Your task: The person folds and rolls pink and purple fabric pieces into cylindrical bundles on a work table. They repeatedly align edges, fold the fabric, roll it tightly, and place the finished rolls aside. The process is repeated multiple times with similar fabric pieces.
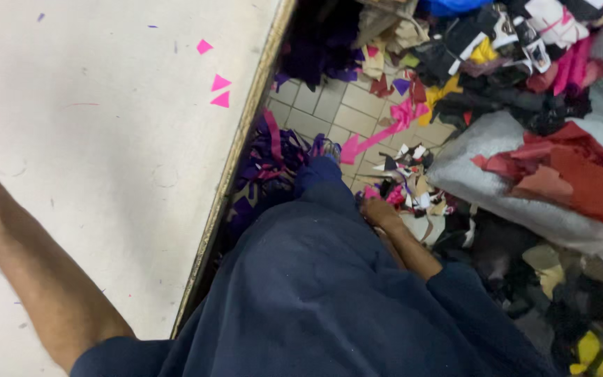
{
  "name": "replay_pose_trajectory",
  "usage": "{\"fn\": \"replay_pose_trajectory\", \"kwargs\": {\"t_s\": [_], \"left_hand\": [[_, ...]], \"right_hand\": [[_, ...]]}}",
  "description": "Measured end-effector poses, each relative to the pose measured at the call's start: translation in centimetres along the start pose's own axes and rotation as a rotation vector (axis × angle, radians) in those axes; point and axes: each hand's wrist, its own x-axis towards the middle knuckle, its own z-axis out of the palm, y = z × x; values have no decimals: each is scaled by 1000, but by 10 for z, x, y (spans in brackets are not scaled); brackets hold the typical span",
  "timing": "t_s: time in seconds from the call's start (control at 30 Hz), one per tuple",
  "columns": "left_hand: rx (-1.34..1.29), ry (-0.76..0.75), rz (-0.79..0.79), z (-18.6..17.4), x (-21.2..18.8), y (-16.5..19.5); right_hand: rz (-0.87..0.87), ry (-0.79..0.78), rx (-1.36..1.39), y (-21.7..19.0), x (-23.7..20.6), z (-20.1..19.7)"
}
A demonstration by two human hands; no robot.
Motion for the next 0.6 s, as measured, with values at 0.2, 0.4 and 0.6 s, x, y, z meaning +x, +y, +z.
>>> {"fn": "replay_pose_trajectory", "kwargs": {"t_s": [0.2, 0.4, 0.6], "left_hand": [[64, -365, -37, 40, -120, 89], [534, -471, 19, 75, -148, 106], [499, -459, -62, 78, -156, 89]], "right_hand": [[138, -35, 353, 22, -66, 92], [-11, -17, 562, 8, -89, 142], [-298, 120, 615, 26, -45, 188]]}}
